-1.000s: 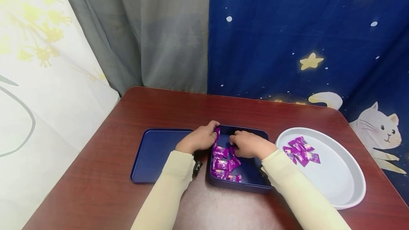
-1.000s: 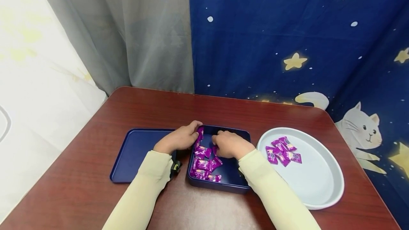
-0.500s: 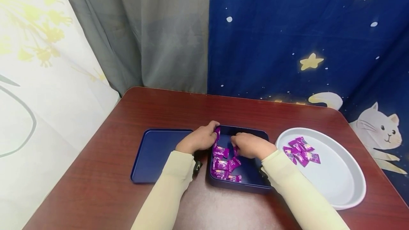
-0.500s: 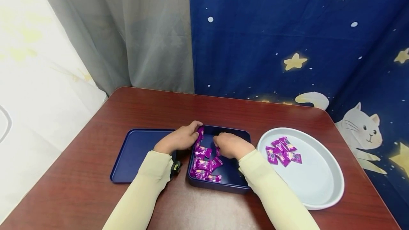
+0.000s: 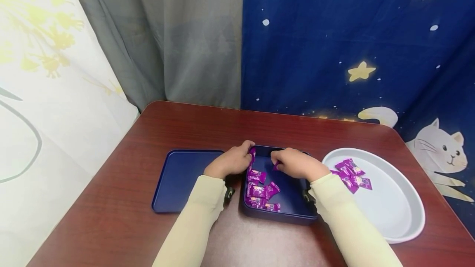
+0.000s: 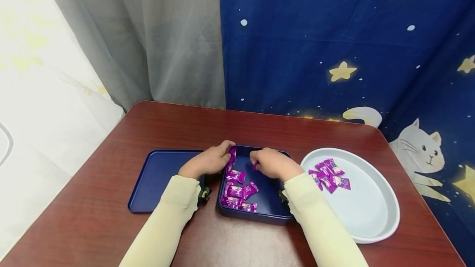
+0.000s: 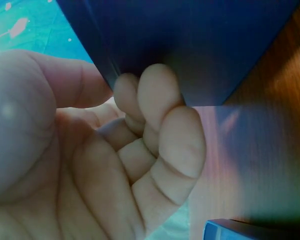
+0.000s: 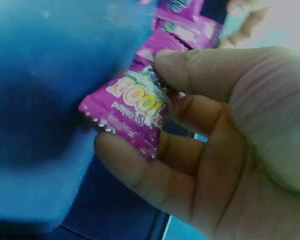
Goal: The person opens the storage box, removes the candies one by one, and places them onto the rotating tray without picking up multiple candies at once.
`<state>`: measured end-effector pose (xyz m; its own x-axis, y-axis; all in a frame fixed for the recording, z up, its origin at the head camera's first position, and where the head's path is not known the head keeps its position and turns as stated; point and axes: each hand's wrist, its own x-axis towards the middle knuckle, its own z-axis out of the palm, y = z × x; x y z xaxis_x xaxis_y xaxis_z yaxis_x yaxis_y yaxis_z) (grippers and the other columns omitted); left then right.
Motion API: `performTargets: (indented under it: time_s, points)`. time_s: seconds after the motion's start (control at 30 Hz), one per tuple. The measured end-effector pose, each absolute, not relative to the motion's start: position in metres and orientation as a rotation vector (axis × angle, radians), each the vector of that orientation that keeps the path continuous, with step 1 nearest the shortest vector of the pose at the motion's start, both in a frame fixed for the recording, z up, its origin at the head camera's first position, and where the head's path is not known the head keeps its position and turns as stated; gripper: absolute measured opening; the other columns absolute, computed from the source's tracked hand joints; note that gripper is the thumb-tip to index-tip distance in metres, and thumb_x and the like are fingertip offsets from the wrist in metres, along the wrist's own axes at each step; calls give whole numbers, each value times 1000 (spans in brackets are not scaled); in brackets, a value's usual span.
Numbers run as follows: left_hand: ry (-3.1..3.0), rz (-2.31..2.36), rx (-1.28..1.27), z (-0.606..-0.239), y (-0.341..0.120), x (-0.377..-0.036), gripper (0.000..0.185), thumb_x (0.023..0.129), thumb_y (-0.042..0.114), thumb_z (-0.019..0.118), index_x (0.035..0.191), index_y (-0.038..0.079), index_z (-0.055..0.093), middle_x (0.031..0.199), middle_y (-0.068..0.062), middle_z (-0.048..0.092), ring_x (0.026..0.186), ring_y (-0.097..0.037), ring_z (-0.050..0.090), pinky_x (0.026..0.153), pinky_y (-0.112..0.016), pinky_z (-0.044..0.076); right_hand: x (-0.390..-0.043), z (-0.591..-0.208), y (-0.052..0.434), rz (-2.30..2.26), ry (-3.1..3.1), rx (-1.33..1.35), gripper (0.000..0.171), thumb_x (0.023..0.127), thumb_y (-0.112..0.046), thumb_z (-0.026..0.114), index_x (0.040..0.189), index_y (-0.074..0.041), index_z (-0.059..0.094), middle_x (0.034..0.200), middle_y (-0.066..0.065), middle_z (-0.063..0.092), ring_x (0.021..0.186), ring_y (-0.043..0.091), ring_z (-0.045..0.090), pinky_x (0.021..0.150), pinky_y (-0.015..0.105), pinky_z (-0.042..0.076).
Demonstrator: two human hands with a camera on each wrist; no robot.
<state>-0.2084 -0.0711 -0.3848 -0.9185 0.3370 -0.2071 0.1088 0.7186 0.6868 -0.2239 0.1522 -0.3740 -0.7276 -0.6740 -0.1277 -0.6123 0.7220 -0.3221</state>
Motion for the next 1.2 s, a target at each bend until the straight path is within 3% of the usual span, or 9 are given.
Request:
performTargets:
  time_s: [0.47,0.83,1.2]
  points:
    - [2620,1004,343,-384,-71,-208,44,105,24,45,148,17,38,132,-12,58,111,-25,60,100,-47,46,-222,-371,175,-726,2595,-892,11,97,-5,61,93,-15,59,70,-2,55,55,13,55,53,31,52]
    - [2619,1009,342,-385,-71,-208,44,105,24,44,148,17,38,134,-13,57,109,-24,59,101,-47,45,-218,-368,177,-629,2701,-1002,19,90,-3,68,105,-14,65,83,-7,59,78,14,55,77,36,50]
    - [2609,1005,357,-383,-71,-209,46,105,24,45,149,16,36,138,-12,54,114,-25,57,104,-47,43,-212,-361,179,-633,2749,-1009,22,91,1,61,108,-12,67,92,0,65,84,17,58,85,42,53]
